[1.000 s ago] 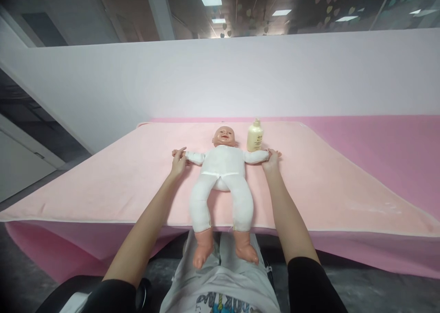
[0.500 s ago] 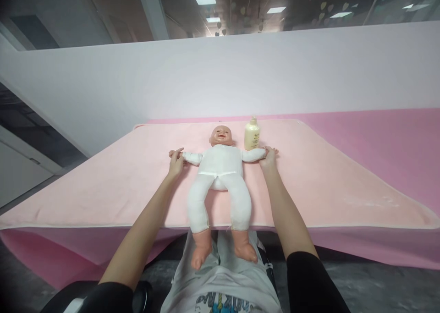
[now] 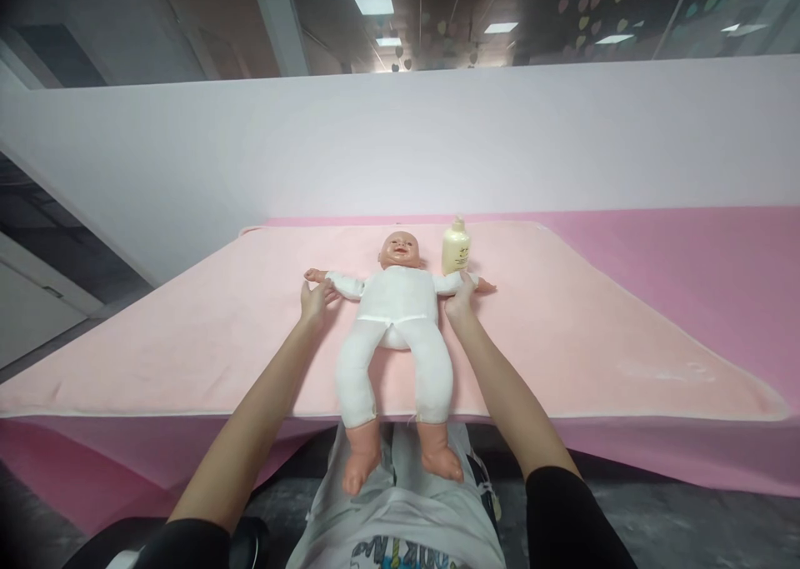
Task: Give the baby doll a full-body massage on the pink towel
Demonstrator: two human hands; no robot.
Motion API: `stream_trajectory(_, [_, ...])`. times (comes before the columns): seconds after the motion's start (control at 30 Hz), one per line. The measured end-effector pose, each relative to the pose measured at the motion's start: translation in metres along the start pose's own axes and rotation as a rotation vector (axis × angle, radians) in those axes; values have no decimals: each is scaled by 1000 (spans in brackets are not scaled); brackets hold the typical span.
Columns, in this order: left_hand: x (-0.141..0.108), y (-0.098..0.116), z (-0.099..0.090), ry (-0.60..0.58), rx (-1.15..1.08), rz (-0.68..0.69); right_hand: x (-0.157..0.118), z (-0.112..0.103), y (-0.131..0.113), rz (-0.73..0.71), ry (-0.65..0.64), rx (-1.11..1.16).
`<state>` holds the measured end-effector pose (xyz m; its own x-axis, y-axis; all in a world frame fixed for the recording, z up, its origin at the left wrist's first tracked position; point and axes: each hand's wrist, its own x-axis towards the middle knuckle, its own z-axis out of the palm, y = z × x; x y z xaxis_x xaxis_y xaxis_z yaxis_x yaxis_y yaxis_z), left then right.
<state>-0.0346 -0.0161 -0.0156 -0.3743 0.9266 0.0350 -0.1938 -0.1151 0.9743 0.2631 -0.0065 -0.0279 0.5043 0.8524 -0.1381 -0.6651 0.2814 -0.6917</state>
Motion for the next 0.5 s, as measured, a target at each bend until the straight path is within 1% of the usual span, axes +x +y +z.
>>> stream_trajectory(0.1, [-1,8,1,4,-137,-126,-11,7,2,107,44,62])
stream_trajectory(0.17, [-3,14,-1,-1,-288,-194,-15,9,-3,151,61,85])
stream_trajectory(0.27, [-7,20,-6,-79,-585,-323,-17,10,-11,186,56,102])
stream_trajectory(0.33, [-9,23,-10,-145,-737,-356,-19,10,-13,185,27,110])
stream_trajectory(0.4, [-10,24,-12,-179,-795,-353,-21,12,-12,180,-27,120])
stream_trajectory(0.43, [-10,23,-11,-183,-799,-356,-23,12,-11,182,-60,127])
stream_trajectory(0.5, [-10,22,-8,-133,-786,-379,-26,12,-9,202,-128,140])
